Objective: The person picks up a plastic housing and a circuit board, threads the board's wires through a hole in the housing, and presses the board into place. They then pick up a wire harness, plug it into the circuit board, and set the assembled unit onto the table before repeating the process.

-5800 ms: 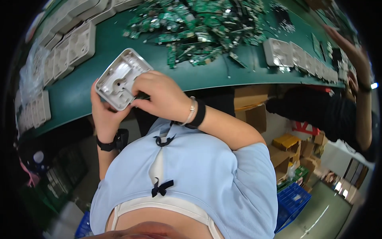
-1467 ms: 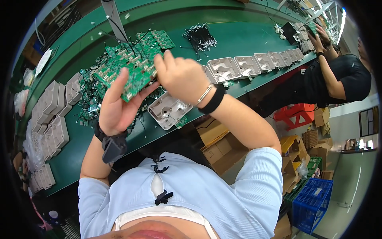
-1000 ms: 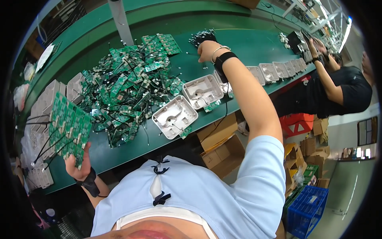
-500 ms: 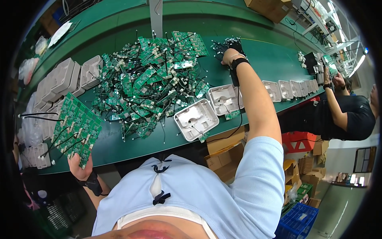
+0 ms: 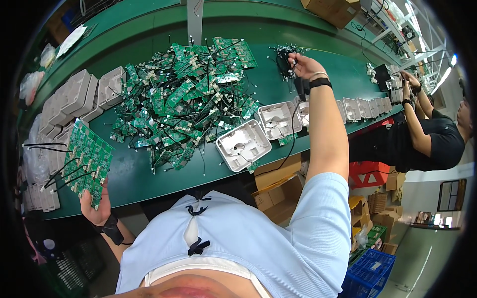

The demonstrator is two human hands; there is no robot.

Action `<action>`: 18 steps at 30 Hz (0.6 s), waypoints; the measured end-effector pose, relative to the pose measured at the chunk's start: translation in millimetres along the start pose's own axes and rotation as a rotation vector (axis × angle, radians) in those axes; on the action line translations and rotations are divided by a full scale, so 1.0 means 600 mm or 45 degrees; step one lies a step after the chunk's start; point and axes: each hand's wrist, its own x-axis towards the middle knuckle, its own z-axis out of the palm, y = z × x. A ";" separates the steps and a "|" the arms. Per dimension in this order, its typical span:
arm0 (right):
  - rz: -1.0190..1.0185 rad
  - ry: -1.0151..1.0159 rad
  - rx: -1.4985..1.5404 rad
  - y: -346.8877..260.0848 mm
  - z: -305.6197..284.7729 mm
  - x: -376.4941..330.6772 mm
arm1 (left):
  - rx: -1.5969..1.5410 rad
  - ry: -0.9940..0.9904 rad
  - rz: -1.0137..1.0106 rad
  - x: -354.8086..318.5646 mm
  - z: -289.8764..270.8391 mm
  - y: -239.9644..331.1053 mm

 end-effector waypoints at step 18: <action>-0.565 0.133 -0.514 -0.082 0.251 -0.347 | -0.135 -0.055 -0.305 -0.051 0.009 -0.002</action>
